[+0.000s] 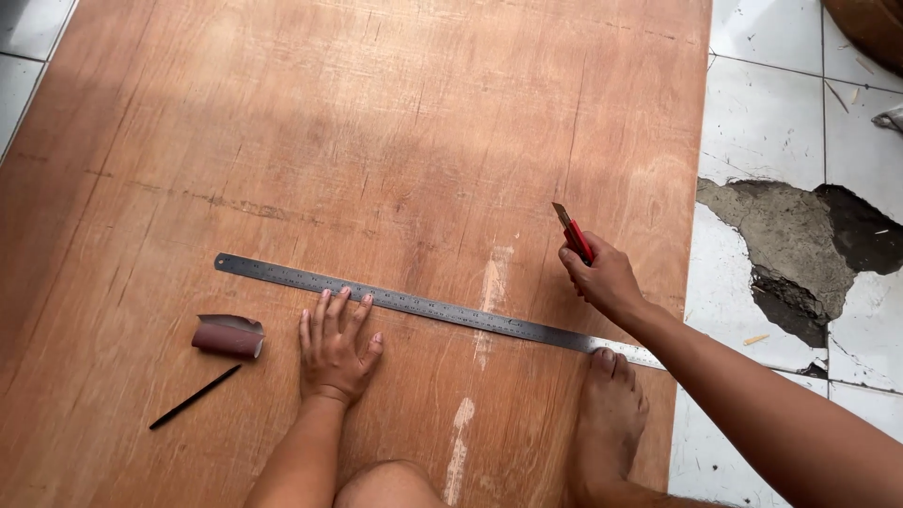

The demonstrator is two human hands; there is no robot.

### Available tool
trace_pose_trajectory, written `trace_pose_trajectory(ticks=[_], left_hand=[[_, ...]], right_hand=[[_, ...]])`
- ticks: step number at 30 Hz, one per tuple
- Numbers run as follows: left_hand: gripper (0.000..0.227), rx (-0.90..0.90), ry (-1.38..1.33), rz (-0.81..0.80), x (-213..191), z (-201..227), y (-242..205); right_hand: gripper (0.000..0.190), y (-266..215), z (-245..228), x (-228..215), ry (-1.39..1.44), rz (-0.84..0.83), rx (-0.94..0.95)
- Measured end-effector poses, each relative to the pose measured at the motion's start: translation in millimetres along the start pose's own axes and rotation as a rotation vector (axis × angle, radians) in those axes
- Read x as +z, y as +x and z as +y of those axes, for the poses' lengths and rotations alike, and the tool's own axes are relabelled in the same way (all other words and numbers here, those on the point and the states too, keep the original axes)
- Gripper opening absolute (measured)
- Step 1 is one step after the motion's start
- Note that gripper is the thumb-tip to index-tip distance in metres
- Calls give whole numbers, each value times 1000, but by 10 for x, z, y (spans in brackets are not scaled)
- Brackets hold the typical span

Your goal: Measuring and cutting a sheet of plywood on the floor using a metal ruler, pencil, and utility knife.

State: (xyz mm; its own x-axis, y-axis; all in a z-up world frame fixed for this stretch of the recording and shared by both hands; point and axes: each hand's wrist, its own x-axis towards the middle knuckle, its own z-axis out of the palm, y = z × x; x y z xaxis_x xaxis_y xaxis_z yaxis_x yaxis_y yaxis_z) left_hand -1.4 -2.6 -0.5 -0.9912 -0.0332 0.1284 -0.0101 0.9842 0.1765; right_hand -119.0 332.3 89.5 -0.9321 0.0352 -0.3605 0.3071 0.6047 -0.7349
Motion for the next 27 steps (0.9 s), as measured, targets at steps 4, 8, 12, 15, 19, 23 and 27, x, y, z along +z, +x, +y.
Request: trace_pose_trajectory(ticks=[4, 8, 12, 15, 19, 23, 27], left_hand=[[51, 15, -10, -22, 1, -29, 5], [52, 13, 17, -5, 35, -39, 7], [51, 21, 2, 9, 36, -35, 6], [50, 20, 3, 11, 61, -45, 2], [50, 20, 1, 14, 49, -52, 0], [52, 15, -11, -24, 4, -55, 3], [52, 16, -20, -27, -13, -44, 2]], right_hand=[[19, 15, -410, 403, 6, -169, -31], [29, -47, -595, 694, -134, -356, -59], [32, -187, -826, 795, -336, -515, -134], [33, -215, -840, 865, -471, -560, -187], [31, -191, -777, 944, -626, -594, -238], [31, -183, -737, 1008, -642, -604, -224], [32, -181, -714, 1031, -680, -616, -233]])
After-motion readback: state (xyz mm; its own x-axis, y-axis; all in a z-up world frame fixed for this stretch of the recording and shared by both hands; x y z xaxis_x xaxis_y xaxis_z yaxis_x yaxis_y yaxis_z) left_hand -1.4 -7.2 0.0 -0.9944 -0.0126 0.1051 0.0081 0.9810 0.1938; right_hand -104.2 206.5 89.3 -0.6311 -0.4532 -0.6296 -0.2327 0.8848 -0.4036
